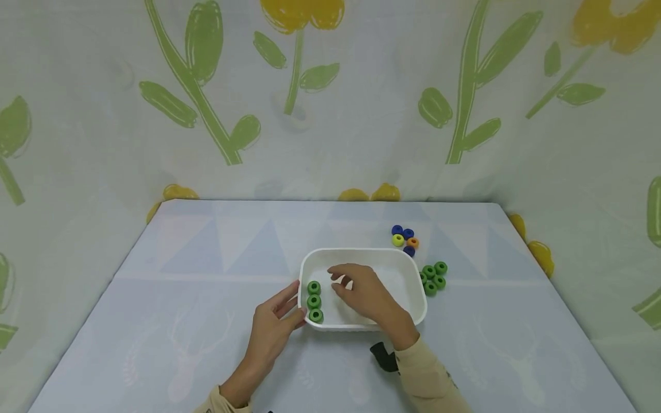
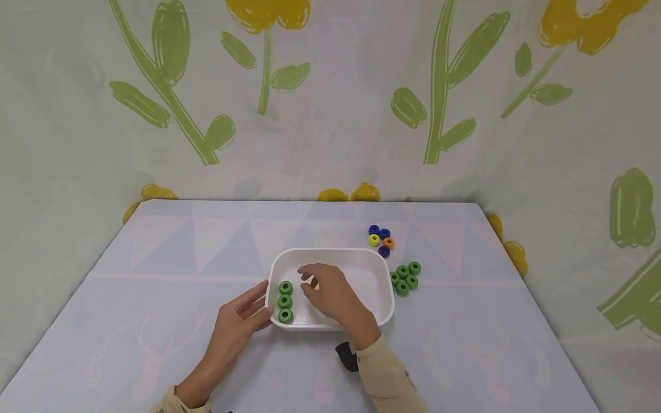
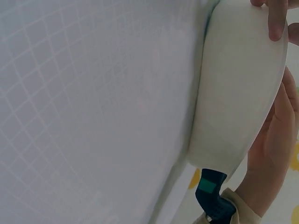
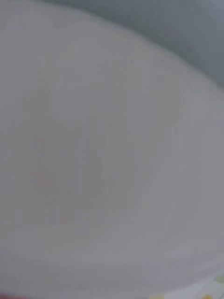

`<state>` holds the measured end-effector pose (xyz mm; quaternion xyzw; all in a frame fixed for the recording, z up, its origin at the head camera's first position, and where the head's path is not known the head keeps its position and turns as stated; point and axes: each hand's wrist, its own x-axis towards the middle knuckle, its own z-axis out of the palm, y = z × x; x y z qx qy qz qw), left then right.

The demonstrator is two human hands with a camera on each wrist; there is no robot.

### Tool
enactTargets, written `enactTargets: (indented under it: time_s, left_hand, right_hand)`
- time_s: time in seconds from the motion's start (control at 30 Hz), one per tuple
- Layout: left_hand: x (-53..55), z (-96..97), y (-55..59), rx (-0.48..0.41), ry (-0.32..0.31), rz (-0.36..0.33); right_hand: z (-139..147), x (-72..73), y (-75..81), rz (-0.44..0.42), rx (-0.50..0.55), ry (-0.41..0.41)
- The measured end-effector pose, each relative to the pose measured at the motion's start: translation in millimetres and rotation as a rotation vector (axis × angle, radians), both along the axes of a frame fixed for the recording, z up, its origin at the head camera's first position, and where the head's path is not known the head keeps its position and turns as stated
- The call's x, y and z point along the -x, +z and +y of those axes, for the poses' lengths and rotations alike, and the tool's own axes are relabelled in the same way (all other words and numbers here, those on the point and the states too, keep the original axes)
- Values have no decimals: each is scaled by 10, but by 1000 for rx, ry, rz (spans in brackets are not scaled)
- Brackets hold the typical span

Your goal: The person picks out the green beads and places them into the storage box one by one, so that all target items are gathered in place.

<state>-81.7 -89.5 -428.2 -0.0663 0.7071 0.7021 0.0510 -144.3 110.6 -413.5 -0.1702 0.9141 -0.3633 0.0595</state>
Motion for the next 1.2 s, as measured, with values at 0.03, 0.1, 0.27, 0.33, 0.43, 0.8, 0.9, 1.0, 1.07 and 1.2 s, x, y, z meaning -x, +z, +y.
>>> enactTargets:
  time_s: [0.03, 0.1, 0.27, 0.33, 0.43, 0.8, 0.9, 1.0, 1.07, 1.2]
  left_hand:
    - [1, -1, 1, 1, 2, -1]
    - [3, -5, 0, 0, 1, -2]
    - [2, -9, 1, 1, 3, -7]
    - [2, -9, 2, 4, 5, -8]
    - [0, -8, 3, 7, 9, -9]
    - [-7, -2, -1, 19, 4, -15]
    - [-5, 6, 1, 18, -1, -14]
    - [-7, 16, 5, 21, -1, -15]
    - [-11, 17, 9, 28, 3, -18]
    - [-18, 17, 15, 33, 3, -23]
  right_hand:
    - [47, -8, 23, 16, 13, -22]
    - [160, -26, 67, 59, 31, -58]
    - [514, -93, 167, 137, 85, -168]
    - [663, -121, 190, 149, 104, -231]
    - [886, -162, 187, 156, 103, -341]
    - [1538, -339, -56, 160, 42, -563]
    - [1645, -364, -138, 143, 27, -571]
    - [1710, -363, -197, 113, 10, -577]
    - [1723, -351, -225, 62, 25, -579]
    - [1741, -327, -280, -34, 40, -588]
